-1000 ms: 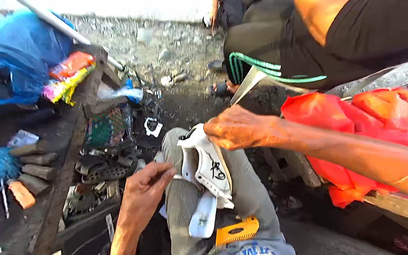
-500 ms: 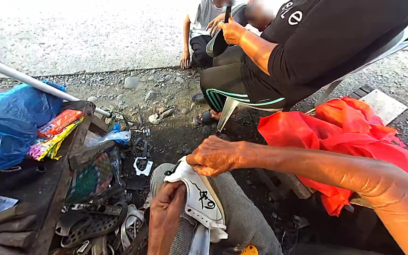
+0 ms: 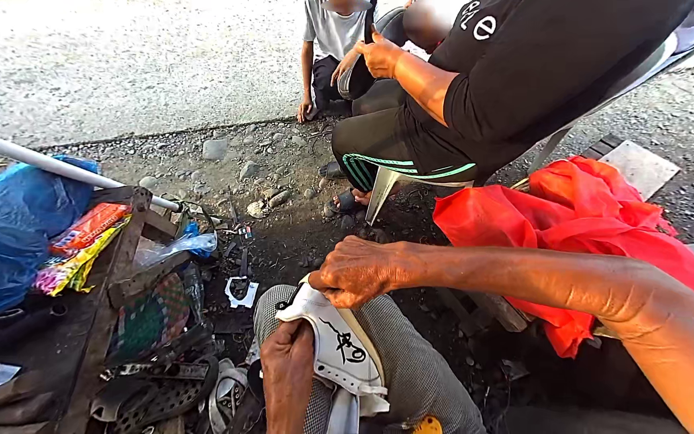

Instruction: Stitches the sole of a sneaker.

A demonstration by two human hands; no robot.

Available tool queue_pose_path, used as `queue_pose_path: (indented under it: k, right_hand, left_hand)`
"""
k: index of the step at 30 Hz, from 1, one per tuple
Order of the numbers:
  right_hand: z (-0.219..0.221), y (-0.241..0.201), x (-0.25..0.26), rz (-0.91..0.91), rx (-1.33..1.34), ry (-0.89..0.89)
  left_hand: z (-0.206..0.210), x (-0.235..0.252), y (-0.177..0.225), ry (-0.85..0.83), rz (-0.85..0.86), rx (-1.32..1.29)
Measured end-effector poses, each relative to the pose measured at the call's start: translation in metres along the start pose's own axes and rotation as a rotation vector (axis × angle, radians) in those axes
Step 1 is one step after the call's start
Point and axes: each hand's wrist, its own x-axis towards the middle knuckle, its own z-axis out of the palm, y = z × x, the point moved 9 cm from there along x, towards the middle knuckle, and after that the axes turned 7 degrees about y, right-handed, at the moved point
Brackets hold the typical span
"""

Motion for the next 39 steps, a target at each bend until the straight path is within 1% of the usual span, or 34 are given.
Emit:
queue_pose_path:
  k: [3,6,12,18,23,25,27,31,34,37,39]
  right_hand:
    - [-0.002,0.0,0.001,0.003,-0.001,-0.008]
    - [-0.003,0.0,0.002,-0.01,-0.005,-0.019]
    - [-0.004,0.002,0.006,-0.012,-0.003,-0.036]
    - [-0.003,0.004,0.006,0.01,0.042,-0.02]
    - [-0.002,0.005,0.004,0.014,0.048,-0.007]
    - [-0.002,0.005,0.002,0.026,0.054,-0.003]
    - [-0.004,0.003,0.0,0.04,0.049,-0.002]
    - [-0.001,-0.009,-0.006,0.048,-0.114,-0.019]
    - [0.007,-0.017,-0.009,0.016,-0.269,-0.034]
    - [0.005,-0.013,-0.013,-0.064,-0.306,0.014]
    - [0.001,-0.011,-0.012,-0.07,-0.273,0.016]
  left_hand:
    - [0.003,-0.002,0.001,0.044,-0.117,-0.218]
    - [0.006,-0.004,0.001,0.058,-0.12,-0.302]
    - [0.011,-0.002,-0.003,-0.008,-0.118,-0.383]
    - [0.012,0.0,-0.005,-0.033,-0.116,-0.385]
    - [0.013,0.0,-0.007,-0.114,-0.107,-0.396]
    - [0.013,0.0,-0.007,-0.159,-0.085,-0.405]
    - [0.012,0.0,-0.006,-0.168,-0.053,-0.412]
    - [0.01,-0.002,-0.003,-0.138,-0.008,-0.361]
    - [0.01,0.0,-0.007,-0.159,-0.018,-0.312]
    - [0.01,0.001,-0.009,-0.206,-0.044,-0.32]
    - [0.011,0.001,-0.008,-0.212,-0.056,-0.329]
